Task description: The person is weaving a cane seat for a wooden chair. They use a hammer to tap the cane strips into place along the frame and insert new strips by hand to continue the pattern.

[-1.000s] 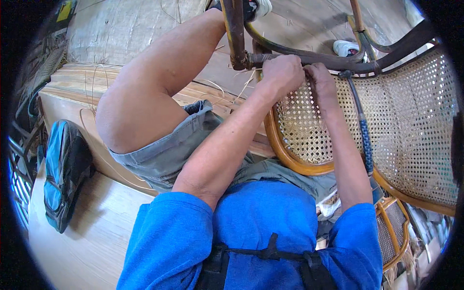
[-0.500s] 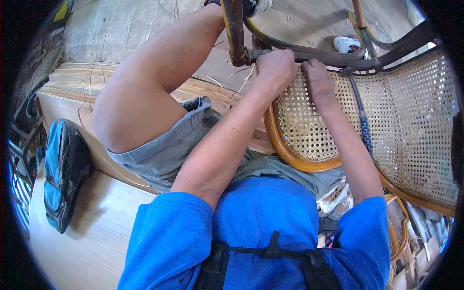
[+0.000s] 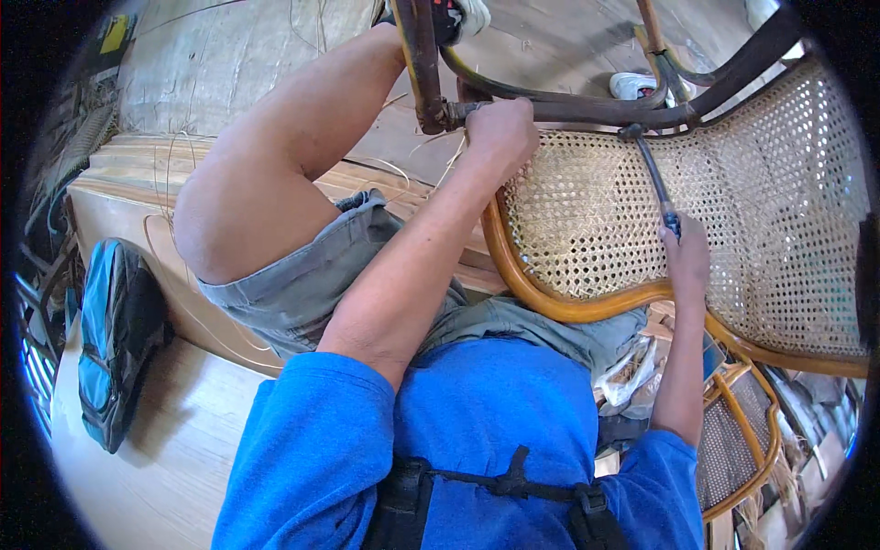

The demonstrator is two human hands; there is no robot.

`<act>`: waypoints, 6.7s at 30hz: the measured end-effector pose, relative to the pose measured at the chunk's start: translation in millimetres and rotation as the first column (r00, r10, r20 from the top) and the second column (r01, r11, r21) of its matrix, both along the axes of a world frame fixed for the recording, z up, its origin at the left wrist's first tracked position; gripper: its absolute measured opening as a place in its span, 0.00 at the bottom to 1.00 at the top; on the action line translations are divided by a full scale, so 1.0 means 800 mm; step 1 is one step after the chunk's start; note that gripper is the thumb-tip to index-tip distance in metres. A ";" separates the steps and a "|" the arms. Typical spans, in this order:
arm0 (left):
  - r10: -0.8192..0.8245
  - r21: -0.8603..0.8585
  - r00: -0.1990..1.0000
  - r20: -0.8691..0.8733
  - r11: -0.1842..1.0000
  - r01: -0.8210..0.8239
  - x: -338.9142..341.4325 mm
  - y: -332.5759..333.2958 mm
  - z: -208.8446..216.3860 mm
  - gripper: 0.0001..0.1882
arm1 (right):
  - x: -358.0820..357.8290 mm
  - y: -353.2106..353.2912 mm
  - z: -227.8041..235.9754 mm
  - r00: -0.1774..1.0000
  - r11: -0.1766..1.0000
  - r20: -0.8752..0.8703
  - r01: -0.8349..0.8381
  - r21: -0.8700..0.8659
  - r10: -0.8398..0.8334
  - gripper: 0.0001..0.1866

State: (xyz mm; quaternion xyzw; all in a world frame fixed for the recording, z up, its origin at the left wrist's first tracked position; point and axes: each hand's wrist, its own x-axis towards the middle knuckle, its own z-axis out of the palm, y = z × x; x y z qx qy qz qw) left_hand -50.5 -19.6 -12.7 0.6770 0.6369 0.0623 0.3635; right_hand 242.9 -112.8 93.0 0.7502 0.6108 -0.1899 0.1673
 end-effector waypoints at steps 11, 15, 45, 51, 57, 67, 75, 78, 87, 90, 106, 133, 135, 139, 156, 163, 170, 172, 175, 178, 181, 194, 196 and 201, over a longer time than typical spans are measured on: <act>-0.016 0.091 1.000 -0.013 0.996 0.017 0.002 -0.006 -0.003 0.10 | -0.075 -0.010 0.011 0.789 0.934 -0.504 0.258 -0.246 -0.351 0.12; 0.008 0.141 1.000 -0.021 0.990 -0.005 0.001 -0.010 -0.007 0.10 | -0.091 -0.010 0.016 0.887 0.959 -0.462 0.122 0.255 0.010 0.12; -0.022 0.127 0.999 -0.035 0.992 0.026 0.003 -0.006 -0.009 0.10 | -0.132 0.005 -0.009 0.984 0.996 -0.180 -0.028 -0.086 0.012 0.18; -0.009 0.149 1.000 -0.012 0.989 0.010 0.002 -0.007 -0.014 0.09 | -0.142 0.007 0.014 0.916 0.989 -0.373 0.147 -0.020 -0.144 0.18; -0.023 0.149 1.000 -0.009 0.989 0.024 0.004 -0.006 -0.011 0.10 | -0.138 0.019 -0.005 0.980 0.987 -0.197 -0.021 -0.161 -0.012 0.19; -0.026 0.118 1.000 -0.009 0.993 0.027 0.002 -0.006 -0.010 0.10 | -0.148 0.023 0.015 0.961 0.991 -0.268 0.030 -0.131 -0.065 0.19; -0.039 0.046 0.999 0.019 0.998 0.038 0.002 -0.002 0.002 0.10 | -0.087 0.007 0.021 0.993 0.991 -0.074 0.087 -0.104 -0.095 0.16; -0.081 0.052 0.997 -0.014 0.995 0.081 0.006 0.002 0.014 0.10 | -0.049 0.000 0.021 0.999 0.998 0.035 -0.009 0.056 0.007 0.17; -0.307 -0.134 0.931 -0.197 0.949 0.285 0.022 0.043 0.036 0.16 | -0.032 0.006 0.008 0.994 0.899 -0.002 -0.095 0.427 0.106 0.19; -0.427 -0.212 0.887 -0.173 0.896 0.390 0.018 0.062 0.022 0.19 | -0.036 -0.016 0.036 0.918 0.855 -0.380 0.286 0.432 -0.116 0.14; -0.446 -0.149 0.895 -0.010 0.886 0.440 0.024 0.065 0.015 0.16 | -0.031 -0.416 -0.033 0.483 0.462 -0.213 0.875 0.144 -0.849 0.10; -0.299 -0.064 0.943 0.146 0.949 0.310 -0.004 0.044 -0.006 0.15 | -0.013 -0.488 -0.005 0.649 0.619 -0.214 0.761 0.196 -0.730 0.13; -0.316 -0.095 0.939 0.135 0.939 0.330 -0.004 0.044 -0.013 0.14 | -0.006 -0.519 -0.008 0.747 0.669 -0.142 0.650 0.361 -0.649 0.15; -0.351 0.013 0.936 0.012 0.936 0.351 -0.002 0.035 0.018 0.13 | -0.034 -0.385 0.062 0.076 0.013 -0.889 0.997 0.079 -0.451 0.12; -0.513 0.014 0.816 0.266 0.848 0.529 0.031 -0.087 0.118 0.12 | -0.111 -0.064 0.078 0.644 0.864 -0.689 0.502 0.052 -0.333 0.07; -0.505 0.069 0.846 0.170 0.863 0.501 0.033 -0.047 0.124 0.09 | -0.111 0.008 0.042 0.878 0.978 -0.430 -0.198 0.069 0.208 0.11; -0.130 0.215 0.975 -0.181 0.962 0.168 -0.003 -0.009 0.051 0.10 | -0.101 0.091 -0.039 0.934 0.973 -0.293 -0.229 -0.042 0.207 0.13; -0.117 0.231 0.971 -0.208 0.959 0.165 0.003 -0.012 0.039 0.09 | -0.104 0.096 -0.053 0.923 0.961 -0.299 -0.271 -0.051 0.244 0.14; -0.100 0.233 0.974 -0.201 0.961 0.146 0.008 -0.016 0.026 0.10 | -0.109 0.100 -0.060 0.926 0.959 -0.294 -0.271 -0.082 0.236 0.14; -0.072 0.239 0.979 -0.189 0.964 0.117 0.009 -0.015 0.022 0.09 | -0.112 0.107 -0.060 0.943 0.964 -0.275 -0.229 -0.132 0.187 0.15; -0.033 0.281 0.982 -0.188 0.956 0.086 0.012 -0.012 0.014 0.09 | -0.112 0.111 -0.066 0.937 0.955 -0.273 -0.262 -0.137 0.218 0.15; -0.029 0.282 0.978 -0.206 0.955 0.088 0.013 -0.011 0.010 0.09 | -0.112 0.117 -0.075 0.925 0.929 -0.255 -0.328 -0.170 0.280 0.16; -0.026 0.286 0.977 -0.210 0.954 0.087 0.014 -0.011 0.009 0.09 | -0.112 0.118 -0.071 0.915 0.928 -0.270 -0.346 -0.139 0.301 0.15; -0.032 0.288 0.975 -0.219 0.953 0.096 0.014 -0.011 0.007 0.09 | -0.118 0.121 -0.062 0.933 0.934 -0.242 -0.312 -0.174 0.267 0.15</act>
